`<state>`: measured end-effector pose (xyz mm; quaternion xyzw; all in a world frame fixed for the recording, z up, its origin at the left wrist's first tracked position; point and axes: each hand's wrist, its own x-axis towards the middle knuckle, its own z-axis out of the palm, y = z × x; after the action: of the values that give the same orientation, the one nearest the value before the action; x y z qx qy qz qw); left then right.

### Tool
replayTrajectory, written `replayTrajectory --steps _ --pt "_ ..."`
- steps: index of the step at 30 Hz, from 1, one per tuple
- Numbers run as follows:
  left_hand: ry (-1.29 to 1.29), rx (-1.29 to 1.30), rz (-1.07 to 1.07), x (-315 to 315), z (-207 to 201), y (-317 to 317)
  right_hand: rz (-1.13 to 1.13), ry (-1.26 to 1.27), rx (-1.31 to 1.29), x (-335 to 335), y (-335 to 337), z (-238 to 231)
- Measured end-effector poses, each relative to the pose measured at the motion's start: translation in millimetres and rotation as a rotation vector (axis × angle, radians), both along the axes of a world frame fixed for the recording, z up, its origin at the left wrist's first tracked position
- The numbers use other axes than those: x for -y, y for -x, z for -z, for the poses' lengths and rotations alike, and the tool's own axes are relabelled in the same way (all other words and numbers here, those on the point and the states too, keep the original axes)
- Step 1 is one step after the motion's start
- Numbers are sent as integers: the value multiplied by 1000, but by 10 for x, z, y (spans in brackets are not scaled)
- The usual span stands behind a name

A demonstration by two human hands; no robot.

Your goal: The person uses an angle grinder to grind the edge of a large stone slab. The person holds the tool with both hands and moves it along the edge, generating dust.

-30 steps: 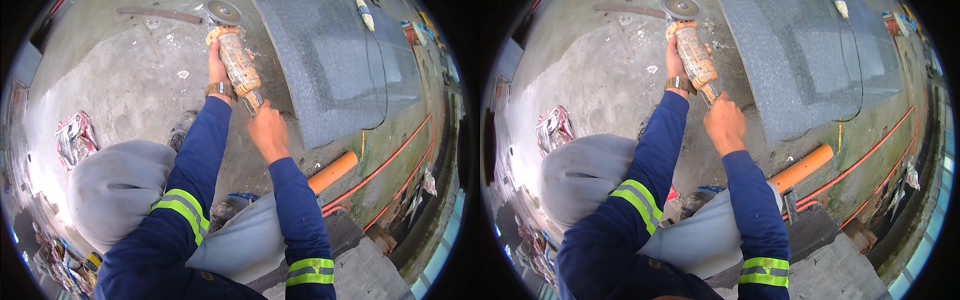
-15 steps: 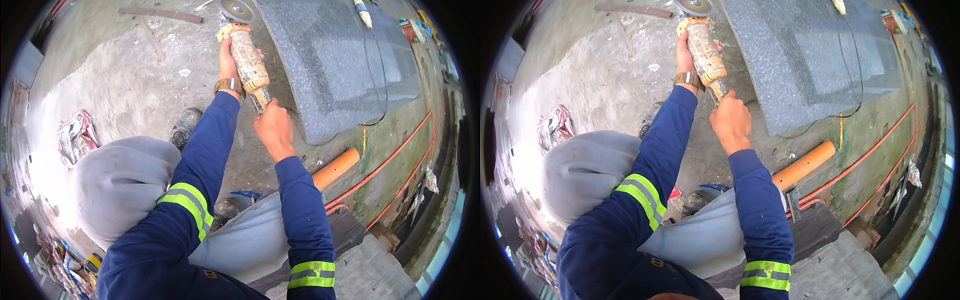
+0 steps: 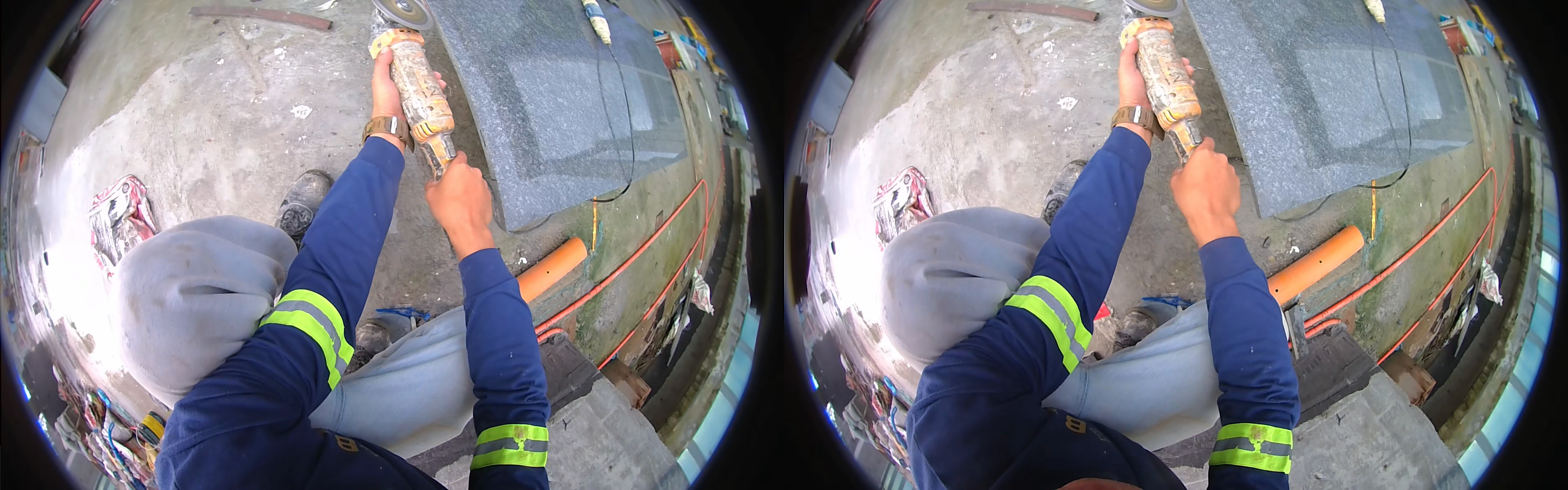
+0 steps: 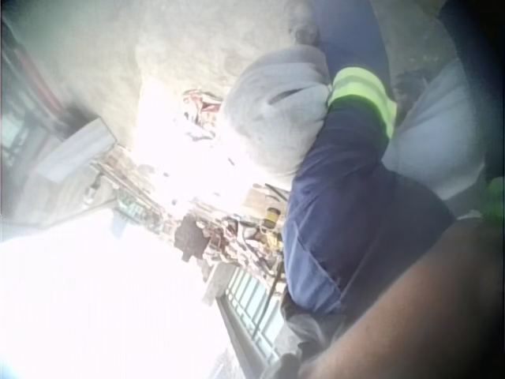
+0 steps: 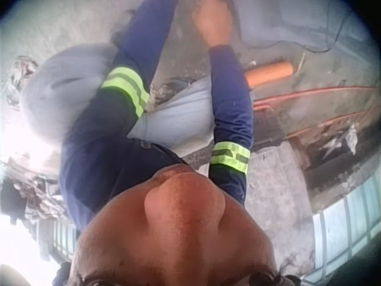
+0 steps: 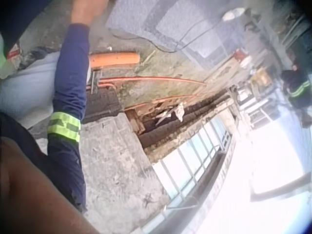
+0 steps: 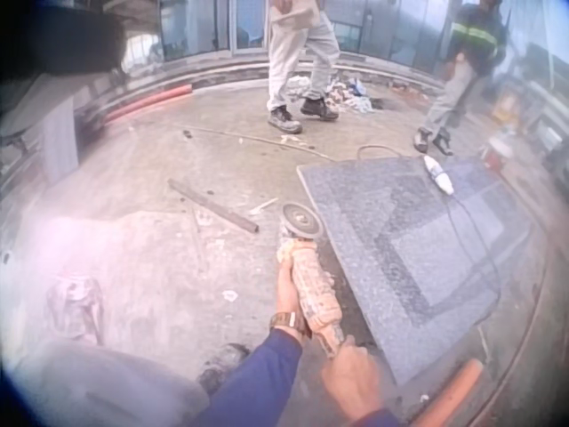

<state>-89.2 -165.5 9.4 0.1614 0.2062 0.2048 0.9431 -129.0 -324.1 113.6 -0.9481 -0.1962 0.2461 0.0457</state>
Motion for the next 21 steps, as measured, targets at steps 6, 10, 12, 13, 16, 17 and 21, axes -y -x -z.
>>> replayTrajectory --steps 6,10,12,13,16,17,21 --pt "-3 -6 18 -2 32 -22 8 -11 -2 27 -9 24" --pt "-13 -14 13 21 22 -15 10 -12 -1 38 -5 17" --pt "-19 -14 16 25 13 -12 9 -9 -1 35 -2 16" --pt "-18 -11 15 25 10 -9 9 -8 0 34 -3 21" --pt "-16 -5 14 22 7 -3 7 -14 10 36 0 41" --pt "-14 -3 15 19 9 -4 6 -16 14 37 2 44" --pt "-10 -11 15 28 8 -13 4 -25 19 43 0 40"
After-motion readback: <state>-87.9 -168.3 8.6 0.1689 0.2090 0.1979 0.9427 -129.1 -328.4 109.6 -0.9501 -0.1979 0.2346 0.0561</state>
